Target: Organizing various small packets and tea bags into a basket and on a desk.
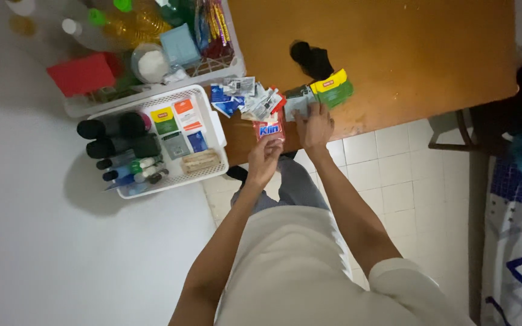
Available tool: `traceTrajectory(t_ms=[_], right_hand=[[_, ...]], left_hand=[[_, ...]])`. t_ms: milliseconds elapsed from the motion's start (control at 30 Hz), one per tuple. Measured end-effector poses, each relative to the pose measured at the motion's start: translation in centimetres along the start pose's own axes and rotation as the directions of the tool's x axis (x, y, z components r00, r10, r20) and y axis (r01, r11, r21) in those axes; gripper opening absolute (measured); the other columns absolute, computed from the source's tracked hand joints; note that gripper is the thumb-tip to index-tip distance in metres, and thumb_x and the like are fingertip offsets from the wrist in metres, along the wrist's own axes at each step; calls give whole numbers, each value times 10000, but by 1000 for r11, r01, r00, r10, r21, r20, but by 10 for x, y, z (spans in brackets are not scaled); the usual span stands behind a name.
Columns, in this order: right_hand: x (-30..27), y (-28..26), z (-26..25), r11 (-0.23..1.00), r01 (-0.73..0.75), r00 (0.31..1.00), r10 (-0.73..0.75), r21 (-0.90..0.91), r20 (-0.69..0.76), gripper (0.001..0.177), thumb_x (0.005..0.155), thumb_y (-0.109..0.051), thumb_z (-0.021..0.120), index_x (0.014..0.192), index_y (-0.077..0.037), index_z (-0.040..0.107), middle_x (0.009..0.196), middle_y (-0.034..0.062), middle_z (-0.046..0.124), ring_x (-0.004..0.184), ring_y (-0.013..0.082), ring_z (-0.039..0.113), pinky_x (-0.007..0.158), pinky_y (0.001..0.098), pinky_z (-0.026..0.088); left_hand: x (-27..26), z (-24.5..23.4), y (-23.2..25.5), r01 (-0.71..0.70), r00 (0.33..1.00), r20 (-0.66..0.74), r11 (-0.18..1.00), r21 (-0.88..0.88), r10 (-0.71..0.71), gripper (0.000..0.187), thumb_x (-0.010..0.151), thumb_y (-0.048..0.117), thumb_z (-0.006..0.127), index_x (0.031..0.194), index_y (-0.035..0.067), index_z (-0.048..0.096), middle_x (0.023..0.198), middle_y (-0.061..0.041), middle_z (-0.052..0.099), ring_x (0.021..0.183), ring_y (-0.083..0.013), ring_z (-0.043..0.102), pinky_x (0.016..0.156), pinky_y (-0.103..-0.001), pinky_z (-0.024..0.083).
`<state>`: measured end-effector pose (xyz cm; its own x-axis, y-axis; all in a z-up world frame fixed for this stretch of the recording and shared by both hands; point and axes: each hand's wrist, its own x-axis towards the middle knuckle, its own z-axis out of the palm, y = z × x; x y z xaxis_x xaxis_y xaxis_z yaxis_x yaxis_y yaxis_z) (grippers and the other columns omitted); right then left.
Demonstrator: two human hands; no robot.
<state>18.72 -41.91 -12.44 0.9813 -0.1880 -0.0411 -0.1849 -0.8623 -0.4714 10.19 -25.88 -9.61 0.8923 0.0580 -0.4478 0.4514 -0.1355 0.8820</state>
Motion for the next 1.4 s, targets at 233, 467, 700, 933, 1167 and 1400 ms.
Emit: traceTrajectory(t_ms=[233,467,700,933,1167,1400], right_hand=[[7,30,0,967,172,981,-151,190,-120,273,891,-237,830,987,-51,655,938,132,667,912,343,645,784,454,506],[22,4,-40,549,-300,913,-71,780,402,195,926,-159,823,901,-37,673,811,15,665,717,81,580,636,269,456],[112,-28,-69,946,296,923,-319,133,217,492,892,-370,786,1266,-84,642,1129,205,677,924,362,690,786,449,551],[167,33,31,851,503,834,-430,-153,346,614,847,-120,660,1446,-129,526,1410,303,495,1053,508,593,893,535,488],[102,-67,-87,799,357,895,-441,484,69,339,952,51,565,1260,-53,661,1245,238,609,1168,421,631,1041,450,511],[-27,-175,-151,549,646,653,-758,530,-10,474,806,36,664,1277,-11,634,1364,252,533,1251,450,558,1072,493,474]], left_hand=[[34,22,-13,-125,985,-132,985,-117,109,254,989,33,662,1243,28,665,1103,-108,741,1012,-171,714,907,-294,566],[65,30,58,3,961,-256,928,-372,-105,459,967,224,712,1327,20,515,1147,-90,697,1024,-136,683,834,-276,546],[70,24,76,92,888,-375,901,-423,-267,319,983,280,660,1167,20,685,956,-91,729,760,-124,668,646,-312,544],[65,3,62,-138,927,-337,686,-715,-164,250,995,201,645,1146,2,643,1040,-89,730,896,-170,718,774,-333,591],[40,-33,109,-24,942,-221,609,-793,-251,304,1007,232,569,1218,17,607,1131,-111,692,1030,-224,713,880,-386,601],[1,-65,113,-39,979,-120,426,-904,-166,399,1148,392,460,1318,47,569,1186,-106,644,1028,-217,612,833,-379,459]])
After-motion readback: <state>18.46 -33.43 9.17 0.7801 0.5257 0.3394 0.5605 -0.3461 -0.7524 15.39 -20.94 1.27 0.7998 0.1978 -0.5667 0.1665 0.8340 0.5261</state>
